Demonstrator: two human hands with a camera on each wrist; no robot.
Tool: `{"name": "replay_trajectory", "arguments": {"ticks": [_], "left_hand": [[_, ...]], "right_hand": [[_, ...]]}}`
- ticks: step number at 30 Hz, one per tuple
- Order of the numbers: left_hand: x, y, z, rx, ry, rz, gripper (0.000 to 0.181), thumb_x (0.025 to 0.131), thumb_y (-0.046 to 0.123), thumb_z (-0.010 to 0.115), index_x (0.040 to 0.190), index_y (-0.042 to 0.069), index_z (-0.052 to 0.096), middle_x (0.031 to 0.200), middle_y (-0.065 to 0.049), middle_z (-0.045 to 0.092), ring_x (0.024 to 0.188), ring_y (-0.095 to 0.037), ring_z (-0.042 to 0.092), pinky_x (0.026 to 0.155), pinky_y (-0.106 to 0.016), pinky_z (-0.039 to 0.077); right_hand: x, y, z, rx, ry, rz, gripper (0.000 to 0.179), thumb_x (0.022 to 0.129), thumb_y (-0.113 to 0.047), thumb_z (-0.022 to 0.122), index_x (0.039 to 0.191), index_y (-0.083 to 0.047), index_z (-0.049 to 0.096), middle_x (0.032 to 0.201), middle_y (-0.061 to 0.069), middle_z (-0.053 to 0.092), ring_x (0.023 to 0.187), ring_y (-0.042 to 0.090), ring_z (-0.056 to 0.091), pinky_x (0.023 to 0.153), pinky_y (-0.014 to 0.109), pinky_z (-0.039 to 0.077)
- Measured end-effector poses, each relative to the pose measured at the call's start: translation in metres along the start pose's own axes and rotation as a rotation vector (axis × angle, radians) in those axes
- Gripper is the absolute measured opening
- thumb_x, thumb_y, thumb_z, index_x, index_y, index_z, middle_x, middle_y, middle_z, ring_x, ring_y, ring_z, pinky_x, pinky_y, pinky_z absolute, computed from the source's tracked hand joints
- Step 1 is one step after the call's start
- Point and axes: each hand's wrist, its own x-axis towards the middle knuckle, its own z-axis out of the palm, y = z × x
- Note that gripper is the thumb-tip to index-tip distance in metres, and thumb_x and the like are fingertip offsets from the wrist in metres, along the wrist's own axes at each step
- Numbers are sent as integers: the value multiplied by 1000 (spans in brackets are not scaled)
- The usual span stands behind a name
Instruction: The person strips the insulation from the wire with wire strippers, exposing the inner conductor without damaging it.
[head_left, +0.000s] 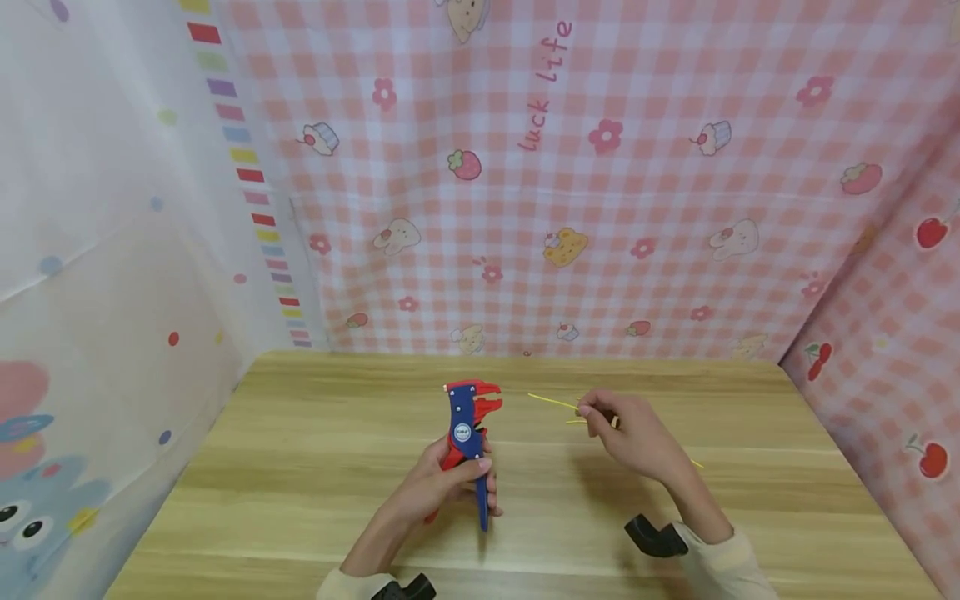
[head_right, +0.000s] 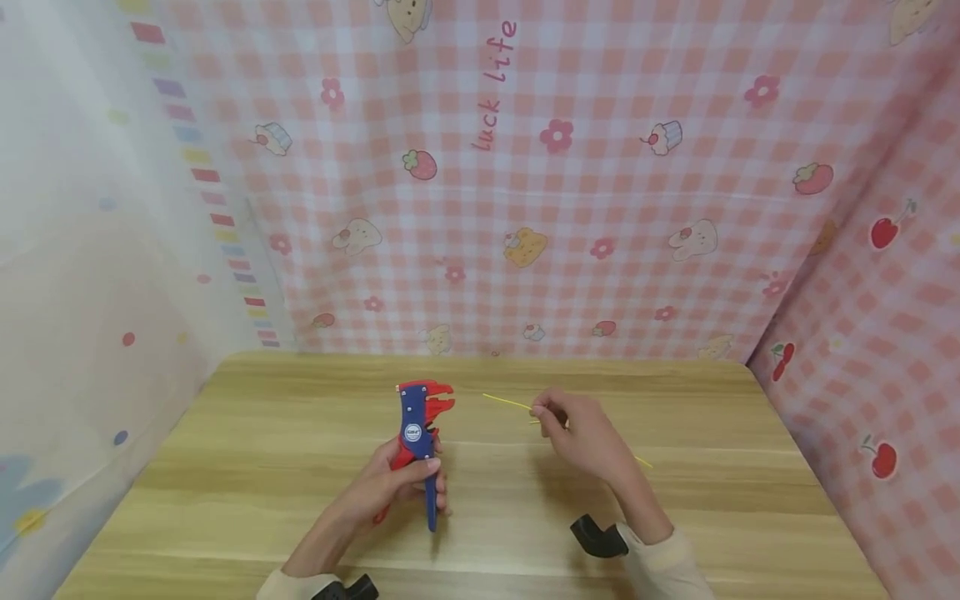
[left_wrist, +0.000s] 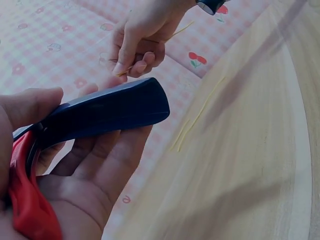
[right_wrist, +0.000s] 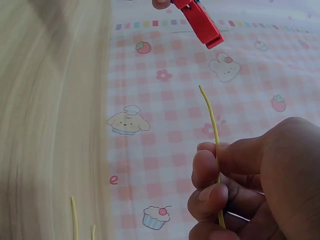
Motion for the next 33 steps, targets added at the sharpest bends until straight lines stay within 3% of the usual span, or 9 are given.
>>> {"name": "replay_trajectory", "arguments": {"ticks": [8, 17, 33], "left_hand": [[1, -1, 5, 35, -32, 44, 25, 105, 10, 56, 128, 5, 48, 93, -6, 76, 79, -21, 77, 79, -49, 65], [0, -1, 9, 68, -32, 99, 23, 104, 10, 59, 124, 3, 50, 86, -3, 71, 73, -17, 75, 74, -43, 65], [3, -4, 19, 88, -49, 104, 21, 103, 9, 59, 122, 2, 51, 87, -3, 70, 72, -16, 74, 73, -41, 66]], "right_hand": [[1, 0, -2, 2, 11, -28, 11, 104, -15, 61, 95, -19, 67, 69, -13, 56, 55, 1, 43, 47, 19, 34], [0, -9, -4, 18, 23, -46, 13, 104, -16, 60, 94, -20, 68, 67, -14, 55, 53, 0, 42, 45, 19, 33], [-5, -20, -10, 21, 10, -54, 14, 105, -17, 59, 94, -20, 67, 65, -14, 52, 51, -1, 41, 44, 19, 33]]}}
